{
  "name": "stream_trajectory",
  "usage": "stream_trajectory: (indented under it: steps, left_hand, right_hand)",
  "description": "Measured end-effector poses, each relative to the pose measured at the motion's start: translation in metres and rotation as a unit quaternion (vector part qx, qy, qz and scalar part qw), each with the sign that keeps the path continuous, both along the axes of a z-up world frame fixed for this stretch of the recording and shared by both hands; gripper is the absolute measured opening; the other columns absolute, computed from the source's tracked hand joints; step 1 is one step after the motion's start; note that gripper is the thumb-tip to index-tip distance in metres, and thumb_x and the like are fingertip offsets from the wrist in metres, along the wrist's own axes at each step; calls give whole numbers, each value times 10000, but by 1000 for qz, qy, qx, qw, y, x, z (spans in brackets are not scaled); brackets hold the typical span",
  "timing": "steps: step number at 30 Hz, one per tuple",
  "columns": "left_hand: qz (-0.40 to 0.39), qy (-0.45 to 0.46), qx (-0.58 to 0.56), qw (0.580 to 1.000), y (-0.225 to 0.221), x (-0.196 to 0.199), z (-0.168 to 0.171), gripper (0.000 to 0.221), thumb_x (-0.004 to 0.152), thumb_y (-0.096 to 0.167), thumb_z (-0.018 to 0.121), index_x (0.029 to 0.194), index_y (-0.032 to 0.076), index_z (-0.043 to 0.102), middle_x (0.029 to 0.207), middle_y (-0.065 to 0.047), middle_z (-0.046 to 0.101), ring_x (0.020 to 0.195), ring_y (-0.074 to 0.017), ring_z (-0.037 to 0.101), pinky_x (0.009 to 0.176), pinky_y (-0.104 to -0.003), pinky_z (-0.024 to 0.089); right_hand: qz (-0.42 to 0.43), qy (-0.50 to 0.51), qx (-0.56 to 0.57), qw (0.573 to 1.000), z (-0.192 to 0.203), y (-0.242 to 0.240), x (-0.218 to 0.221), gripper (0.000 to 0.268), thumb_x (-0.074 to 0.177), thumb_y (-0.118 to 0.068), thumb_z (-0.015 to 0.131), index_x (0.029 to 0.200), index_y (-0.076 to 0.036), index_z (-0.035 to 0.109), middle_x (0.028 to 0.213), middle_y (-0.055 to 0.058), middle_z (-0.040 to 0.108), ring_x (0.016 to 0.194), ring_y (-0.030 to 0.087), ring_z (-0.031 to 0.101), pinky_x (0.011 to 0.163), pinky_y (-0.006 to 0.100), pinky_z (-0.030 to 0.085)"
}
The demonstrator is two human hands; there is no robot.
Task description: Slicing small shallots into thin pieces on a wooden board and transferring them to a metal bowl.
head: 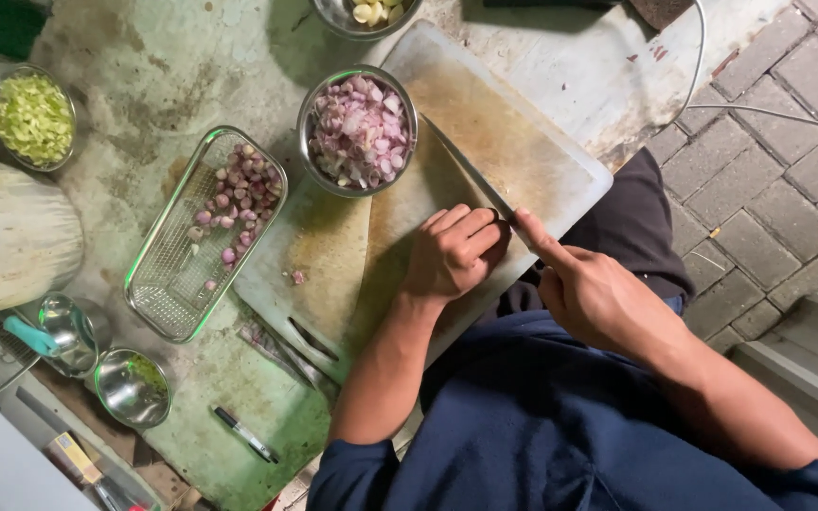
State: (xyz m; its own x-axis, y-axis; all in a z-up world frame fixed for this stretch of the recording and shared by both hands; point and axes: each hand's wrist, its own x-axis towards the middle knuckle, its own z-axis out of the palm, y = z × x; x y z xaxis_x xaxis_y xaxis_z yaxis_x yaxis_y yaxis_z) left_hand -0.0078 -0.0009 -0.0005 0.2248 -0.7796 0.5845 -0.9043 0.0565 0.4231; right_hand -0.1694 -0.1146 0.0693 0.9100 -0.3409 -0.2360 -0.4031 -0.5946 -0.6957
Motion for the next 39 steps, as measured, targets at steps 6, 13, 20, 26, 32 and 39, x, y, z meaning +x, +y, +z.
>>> stream_trajectory:
  steps: [6,13,20,26,32,39]
  left_hand:
    - [-13,-9,2,1000,-2,3,10,150,679,-7,490,633,136,498,710,-16,454,582,-229,480,505,-325,423]
    - [-24,1,10,1000,1,3,3,119,667,-1,477,642,115,480,713,-32,442,591,-248,480,510,-339,425]
    - [-1,1,4,1000,0,-1,7,164,686,-17,511,643,141,521,723,-9,468,598,-220,488,532,-304,439]
    - [-25,9,16,1000,1,0,13,131,648,-17,460,632,113,470,705,-31,434,592,-249,468,517,-333,427]
    - [-6,-6,8,1000,2,0,-11,157,674,-16,491,637,134,516,720,-8,481,599,-218,495,529,-300,447]
    - [-28,-8,13,999,4,4,-5,135,649,1,466,615,131,462,692,-15,423,588,-228,470,518,-309,437]
  right_hand:
    - [10,-7,-34,999,-30,0,6,722,846,-130,480,1549,-167,323,782,183,638,567,450,621,454,534,492]
    - [0,-10,27,1000,3,-8,9,704,835,-106,441,1534,-144,368,759,196,677,540,445,634,418,507,451]
    - [-3,-15,-5,1000,-23,4,2,714,848,-119,478,1546,-145,332,769,216,646,585,466,628,449,532,477]
    - [-8,-6,29,1000,5,-7,10,720,838,-122,470,1546,-159,344,772,214,677,568,428,653,442,514,463]
    - [-15,-28,17,999,-19,7,0,710,834,-99,479,1534,-128,365,756,216,657,572,460,637,446,528,477]
    - [-47,-29,28,998,-10,0,17,656,835,-209,512,1488,-222,456,835,157,697,688,421,675,530,547,513]
